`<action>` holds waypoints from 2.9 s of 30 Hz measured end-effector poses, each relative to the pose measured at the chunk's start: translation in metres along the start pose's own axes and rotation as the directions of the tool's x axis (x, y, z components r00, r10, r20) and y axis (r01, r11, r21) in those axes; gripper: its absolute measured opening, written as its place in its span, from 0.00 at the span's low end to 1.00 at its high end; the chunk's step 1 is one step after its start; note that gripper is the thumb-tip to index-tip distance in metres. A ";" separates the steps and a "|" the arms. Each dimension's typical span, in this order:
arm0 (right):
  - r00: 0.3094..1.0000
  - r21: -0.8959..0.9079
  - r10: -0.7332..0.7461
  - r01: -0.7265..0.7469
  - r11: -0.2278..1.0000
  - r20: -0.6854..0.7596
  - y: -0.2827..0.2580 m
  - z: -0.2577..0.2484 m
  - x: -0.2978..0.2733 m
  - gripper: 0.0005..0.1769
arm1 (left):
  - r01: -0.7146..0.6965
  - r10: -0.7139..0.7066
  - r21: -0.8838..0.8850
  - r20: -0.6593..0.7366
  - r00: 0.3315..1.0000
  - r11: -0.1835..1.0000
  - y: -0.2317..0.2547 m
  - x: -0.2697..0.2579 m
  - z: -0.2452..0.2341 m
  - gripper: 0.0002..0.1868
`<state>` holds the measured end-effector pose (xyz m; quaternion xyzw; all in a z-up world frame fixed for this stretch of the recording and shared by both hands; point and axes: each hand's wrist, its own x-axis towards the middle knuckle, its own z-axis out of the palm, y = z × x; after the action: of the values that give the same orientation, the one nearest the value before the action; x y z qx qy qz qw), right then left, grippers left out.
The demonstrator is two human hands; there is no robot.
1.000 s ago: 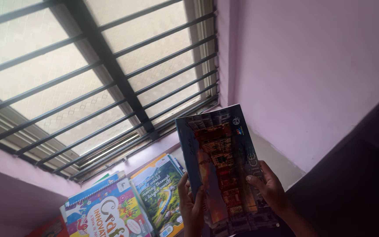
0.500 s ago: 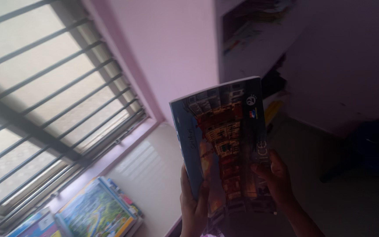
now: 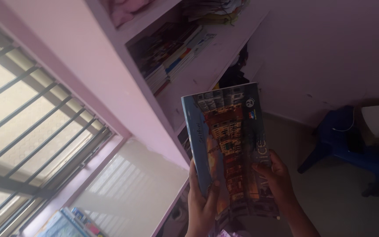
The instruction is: The person picks up several notebooks and books from a ledge one by one, moves them to a shelf, and stacks them.
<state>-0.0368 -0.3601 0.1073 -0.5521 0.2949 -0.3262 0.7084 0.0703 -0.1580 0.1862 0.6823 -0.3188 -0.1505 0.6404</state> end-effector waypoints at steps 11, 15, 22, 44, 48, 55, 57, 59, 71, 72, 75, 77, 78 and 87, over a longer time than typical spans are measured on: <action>0.990 -0.097 0.027 -0.014 0.995 0.138 -0.022 -0.050 0.169 0.23 | 0.217 -0.255 -0.239 -0.142 0.956 0.946 -0.029 0.152 0.074 0.37; 0.954 -0.063 0.013 0.006 0.998 0.299 -0.042 -0.044 0.238 0.30 | 0.228 -0.306 -0.320 -0.219 0.926 0.919 -0.022 0.197 0.077 0.39; 0.898 -0.038 0.115 -0.110 0.993 0.425 -0.057 -0.007 0.279 0.52 | 0.264 -0.392 -0.325 -0.444 0.806 0.908 -0.010 0.253 0.054 0.39; 0.481 -0.049 -0.101 0.289 0.956 0.871 -0.094 0.162 0.396 0.66 | 0.325 0.305 0.700 -0.615 0.727 0.636 -0.058 0.321 -0.014 0.35; 0.555 -0.206 0.024 0.267 0.941 0.832 -0.086 0.205 0.403 0.69 | 0.464 0.242 0.769 -0.599 0.763 0.441 -0.038 0.322 0.002 0.28; 0.449 -0.133 -0.423 0.793 0.595 0.787 -0.037 0.282 0.461 0.58 | 0.451 0.488 0.886 -0.443 0.752 0.107 -0.056 0.353 -0.006 0.41; 0.416 -0.087 -0.467 0.812 0.578 0.781 -0.026 0.298 0.470 0.55 | 0.440 0.507 0.891 -0.433 0.745 0.115 -0.064 0.364 -0.015 0.42; 0.385 -0.078 -0.504 0.847 0.526 0.773 -0.021 0.312 0.476 0.51 | 0.451 0.497 0.884 -0.449 0.742 0.125 -0.071 0.376 -0.026 0.42; 0.359 -0.090 -0.331 0.784 0.614 0.873 -0.012 0.363 0.514 0.49 | 0.510 0.488 0.858 -0.469 0.736 0.055 -0.099 0.412 -0.068 0.52; 0.377 -0.101 -0.331 0.777 0.621 0.865 -0.010 0.361 0.510 0.48 | 0.514 0.469 0.856 -0.480 0.742 0.063 -0.099 0.411 -0.067 0.53; 0.371 -0.064 -0.360 0.767 0.639 0.856 -0.006 0.360 0.500 0.47 | 0.515 0.444 0.854 -0.492 0.749 0.078 -0.095 0.410 -0.068 0.56; 0.342 -0.006 -0.386 0.755 0.656 0.857 -0.002 0.352 0.496 0.46 | 0.500 0.467 0.863 -0.474 0.747 0.078 -0.096 0.409 -0.068 0.57; 0.320 0.034 -0.404 0.747 0.664 0.857 -0.002 0.349 0.494 0.46 | 0.498 0.448 0.864 -0.477 0.756 0.080 -0.097 0.408 -0.069 0.57; 0.226 0.000 -0.283 0.781 0.625 0.932 0.013 0.257 0.448 0.64 | 0.526 0.375 0.849 -0.501 0.780 0.038 -0.127 0.360 -0.040 0.47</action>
<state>0.4391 -0.5593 0.1248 -0.8553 -0.2588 -0.1426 0.4256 0.3963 -0.3564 0.1414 0.9487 -0.0597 0.3084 0.0351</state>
